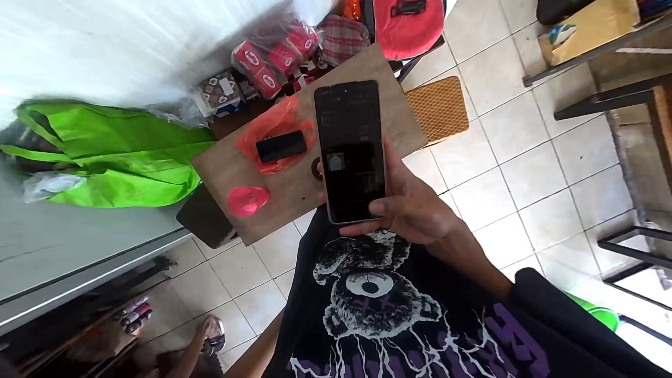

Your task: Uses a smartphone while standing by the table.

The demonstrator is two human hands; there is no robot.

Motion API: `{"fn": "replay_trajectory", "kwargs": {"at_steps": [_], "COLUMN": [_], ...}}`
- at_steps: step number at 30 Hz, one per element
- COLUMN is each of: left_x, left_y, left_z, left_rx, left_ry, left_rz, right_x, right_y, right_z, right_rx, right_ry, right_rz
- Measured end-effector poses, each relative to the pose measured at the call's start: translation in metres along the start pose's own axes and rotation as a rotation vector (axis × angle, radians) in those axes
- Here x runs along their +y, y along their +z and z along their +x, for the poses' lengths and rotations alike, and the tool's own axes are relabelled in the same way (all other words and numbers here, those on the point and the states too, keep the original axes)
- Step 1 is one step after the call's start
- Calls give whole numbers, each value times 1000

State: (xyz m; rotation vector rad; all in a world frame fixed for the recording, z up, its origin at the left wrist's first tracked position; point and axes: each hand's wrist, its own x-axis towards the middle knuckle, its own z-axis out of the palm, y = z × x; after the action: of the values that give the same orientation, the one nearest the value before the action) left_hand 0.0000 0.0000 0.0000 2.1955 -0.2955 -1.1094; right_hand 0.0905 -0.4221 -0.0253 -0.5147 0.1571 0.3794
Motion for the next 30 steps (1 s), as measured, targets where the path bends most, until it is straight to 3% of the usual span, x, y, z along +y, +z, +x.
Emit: {"fn": "replay_trajectory", "kwargs": {"at_steps": [1,2,3,5,7,9,10,14,17,19,20,25,28,30], "left_x": [59,92,96,34,3,-44,-48,18,73,86,91,104,118,125], "left_y": [-17,-22,-22,-7,39,66,62,24,27,44,51,58,44,33], "left_z": [17,37,43,50,139,215,237,262,253,250,250,261,251,246], "left_rx": [-266,-386,-384,-355,-339,-303,-267,-18,-116,-285,-272,-6,116,167], "left_ry": [-423,-697,-728,-287,-422,-354,-301,24,264,295,298,197,209,294], "left_rz": [153,146,88,0,47,186,258,92,15,136,181,120,-129,-469], "right_x": [-1,-2,-3,-4,-6,-5,-5,-3,-4,-5,-6,-8,-7,-5], "right_y": [1,2,3,5,8,11,12,13,16,16,15,10,8,5], "right_z": [0,-1,-2,-3,-3,-4,-5,-2,0,0,0,-1,-2,-2], "right_rx": [20,38,50,51,65,102,113,75,71,66,65,83,87,96], "right_ry": [-8,-15,-21,-36,-48,-39,-32,-35,-33,-36,-37,-50,-52,-56], "right_rz": [-31,-61,-94,-166,-253,-308,-322,-348,-373,-379,-378,-318,-285,-286]}}
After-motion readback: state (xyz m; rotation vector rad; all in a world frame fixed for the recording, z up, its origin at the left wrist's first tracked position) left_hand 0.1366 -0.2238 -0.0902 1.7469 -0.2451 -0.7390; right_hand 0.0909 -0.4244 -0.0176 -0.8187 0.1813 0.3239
